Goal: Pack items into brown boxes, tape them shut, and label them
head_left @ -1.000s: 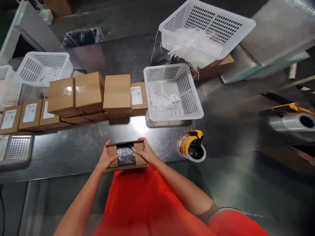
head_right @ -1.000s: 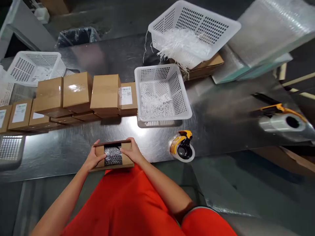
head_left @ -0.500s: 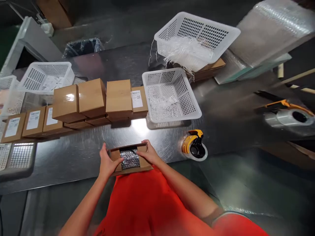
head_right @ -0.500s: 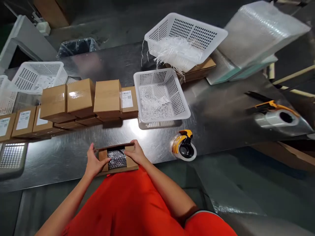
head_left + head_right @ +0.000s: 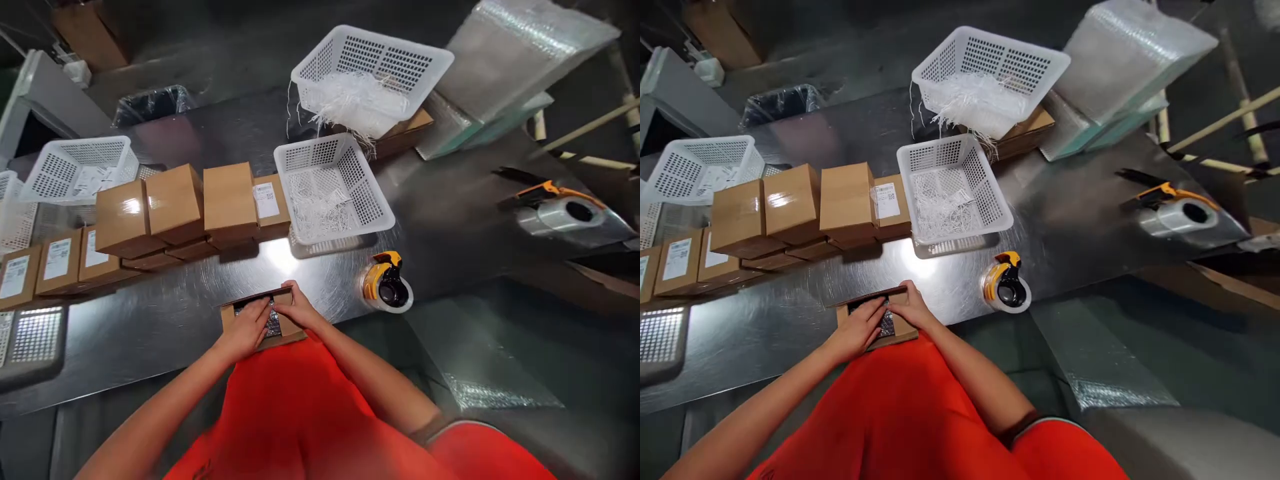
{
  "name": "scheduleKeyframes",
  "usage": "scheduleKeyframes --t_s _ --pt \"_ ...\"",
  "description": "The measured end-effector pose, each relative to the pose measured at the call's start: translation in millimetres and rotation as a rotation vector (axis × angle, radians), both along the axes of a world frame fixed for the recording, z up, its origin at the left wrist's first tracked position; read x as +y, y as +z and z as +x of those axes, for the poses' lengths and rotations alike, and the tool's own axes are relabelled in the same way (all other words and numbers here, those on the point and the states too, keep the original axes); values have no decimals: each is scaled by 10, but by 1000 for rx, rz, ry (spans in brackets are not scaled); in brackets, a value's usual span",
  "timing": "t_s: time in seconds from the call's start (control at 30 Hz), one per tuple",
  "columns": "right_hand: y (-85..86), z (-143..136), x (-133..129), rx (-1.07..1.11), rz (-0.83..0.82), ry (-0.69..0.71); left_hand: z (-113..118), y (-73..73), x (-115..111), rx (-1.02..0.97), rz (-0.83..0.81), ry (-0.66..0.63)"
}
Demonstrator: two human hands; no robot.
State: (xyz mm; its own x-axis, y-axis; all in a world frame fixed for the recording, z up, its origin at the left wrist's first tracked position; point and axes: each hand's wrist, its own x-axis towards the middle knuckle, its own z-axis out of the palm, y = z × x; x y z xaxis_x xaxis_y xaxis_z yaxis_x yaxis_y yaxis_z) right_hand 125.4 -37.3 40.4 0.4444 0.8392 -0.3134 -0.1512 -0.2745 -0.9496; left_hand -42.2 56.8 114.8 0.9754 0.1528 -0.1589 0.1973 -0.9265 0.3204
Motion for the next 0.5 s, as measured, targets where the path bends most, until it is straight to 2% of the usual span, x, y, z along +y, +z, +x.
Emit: scheduleKeyframes --t_s 0.13,0.27,0.37,0.5 --pt "12 12 15 -13 0 2 138 4 35 74 -57 126" --pt "26 38 17 -7 -10 24 298 24 30 90 -36 174" --pt "19 52 11 -14 -18 44 187 48 -29 50 -15 154" --pt "1 53 13 -16 -38 38 50 72 -70 27 18 192"
